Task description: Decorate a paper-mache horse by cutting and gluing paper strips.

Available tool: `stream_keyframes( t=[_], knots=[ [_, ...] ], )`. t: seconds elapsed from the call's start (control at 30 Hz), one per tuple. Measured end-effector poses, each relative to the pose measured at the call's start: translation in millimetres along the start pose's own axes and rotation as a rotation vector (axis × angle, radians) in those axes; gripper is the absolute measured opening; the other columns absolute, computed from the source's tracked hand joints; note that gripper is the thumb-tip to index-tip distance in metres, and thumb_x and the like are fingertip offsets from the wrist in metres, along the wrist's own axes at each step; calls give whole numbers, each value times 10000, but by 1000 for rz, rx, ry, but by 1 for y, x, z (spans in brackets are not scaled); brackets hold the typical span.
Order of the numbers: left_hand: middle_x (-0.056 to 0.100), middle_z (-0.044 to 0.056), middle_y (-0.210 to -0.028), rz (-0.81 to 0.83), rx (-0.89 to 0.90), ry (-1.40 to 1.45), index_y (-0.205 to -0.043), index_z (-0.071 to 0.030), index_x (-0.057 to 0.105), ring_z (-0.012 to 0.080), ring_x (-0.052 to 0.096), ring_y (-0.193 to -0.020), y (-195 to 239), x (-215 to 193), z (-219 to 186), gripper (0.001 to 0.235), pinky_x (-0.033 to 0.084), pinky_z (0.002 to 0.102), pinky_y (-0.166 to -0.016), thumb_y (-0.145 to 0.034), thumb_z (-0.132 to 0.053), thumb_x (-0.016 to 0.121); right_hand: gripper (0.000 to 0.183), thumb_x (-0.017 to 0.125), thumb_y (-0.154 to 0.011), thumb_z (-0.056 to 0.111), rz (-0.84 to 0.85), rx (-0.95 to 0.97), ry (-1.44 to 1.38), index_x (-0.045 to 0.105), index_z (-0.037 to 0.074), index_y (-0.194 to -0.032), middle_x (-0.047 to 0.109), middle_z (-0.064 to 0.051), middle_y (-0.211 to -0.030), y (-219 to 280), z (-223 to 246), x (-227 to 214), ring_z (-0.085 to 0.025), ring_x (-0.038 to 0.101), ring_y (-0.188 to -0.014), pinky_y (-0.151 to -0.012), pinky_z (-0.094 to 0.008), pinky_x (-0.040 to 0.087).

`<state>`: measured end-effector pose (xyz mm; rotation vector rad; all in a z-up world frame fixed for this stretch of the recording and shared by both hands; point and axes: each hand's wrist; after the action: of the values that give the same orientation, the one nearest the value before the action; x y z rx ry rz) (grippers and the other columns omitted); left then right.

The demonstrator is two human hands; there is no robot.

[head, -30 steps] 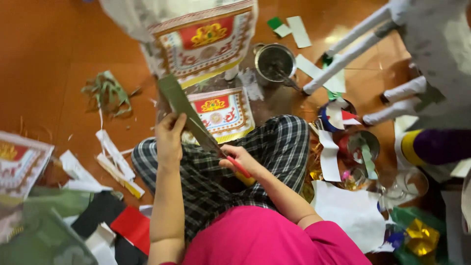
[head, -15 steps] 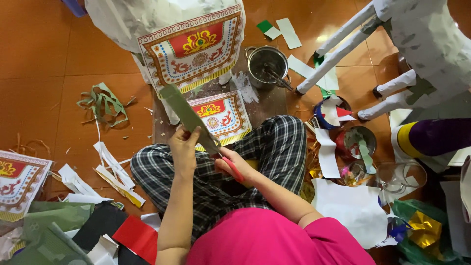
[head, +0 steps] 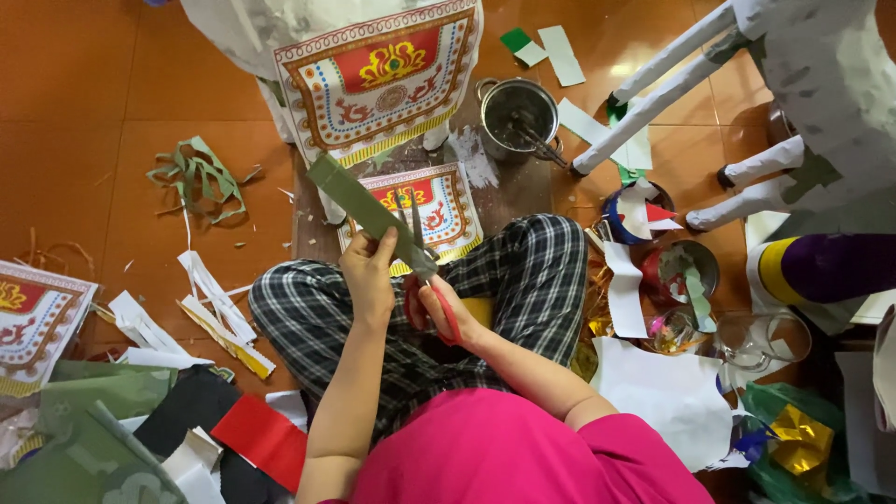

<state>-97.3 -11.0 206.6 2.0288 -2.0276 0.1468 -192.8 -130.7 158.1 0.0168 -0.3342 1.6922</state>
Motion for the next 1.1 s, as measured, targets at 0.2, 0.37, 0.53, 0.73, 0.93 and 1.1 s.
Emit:
stream_keyframes(
  t=[0.2, 0.37, 0.53, 0.73, 0.93, 1.1],
  knots=[
    [693, 81, -838, 21, 35, -43, -999, -12, 783, 156, 628, -850, 5, 10, -22, 105, 633, 413, -819, -1034, -108, 810, 475, 372, -1181, 401, -8, -27, -18, 607, -7, -1238, 688, -100, -652, 0, -5, -1, -158, 667, -544, -504, -265, 519],
    [740, 94, -803, 42, 49, -116, -938, -33, 770, 129, 658, -807, -11, -6, 5, 152, 651, 398, -818, -1057, -123, 795, 409, 401, -1176, 347, -42, -27, 32, 623, 3, -1177, 699, -90, -633, 1, -5, -3, -136, 650, -512, -464, -265, 503],
    [617, 32, -723, 64, 91, -205, -874, -46, 744, 120, 567, -746, -2, 4, -36, 203, 570, 348, -718, -1047, -135, 801, 390, 432, -1172, 343, -38, -20, 7, 639, 11, -1170, 675, -88, -606, 1, -6, -6, -153, 648, -508, -477, -263, 504],
    [596, 40, -667, 68, 130, -259, -821, -51, 713, 108, 532, -686, -7, 3, -38, 242, 520, 322, -655, -1028, -111, 822, 272, 494, -1164, 263, -62, 3, -10, 639, 39, -1115, 677, -90, -590, 6, -6, -9, -162, 646, -496, -483, -267, 511],
    [593, 39, -682, 88, 155, -294, -852, -40, 742, 119, 511, -706, -5, 5, -53, 174, 462, 314, -645, -992, -75, 839, 184, 545, -1134, 220, -75, 111, 25, 643, 93, -1044, 640, -72, -560, 6, 9, -10, -145, 597, -495, -496, -263, 483],
    [662, 42, -700, 108, 164, -306, -902, -51, 784, 110, 542, -713, -12, 0, -48, 124, 500, 319, -668, -970, -95, 878, 197, 580, -1122, 209, -72, 133, 42, 655, 111, -969, 612, -52, -524, 5, 21, -12, -129, 548, -463, -477, -239, 441]
  ],
)
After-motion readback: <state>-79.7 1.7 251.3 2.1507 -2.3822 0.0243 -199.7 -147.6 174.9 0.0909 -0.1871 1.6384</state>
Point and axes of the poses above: each hand's wrist, its own y-axis away from the middle knuckle, its own x-axis out of the palm, z = x × y
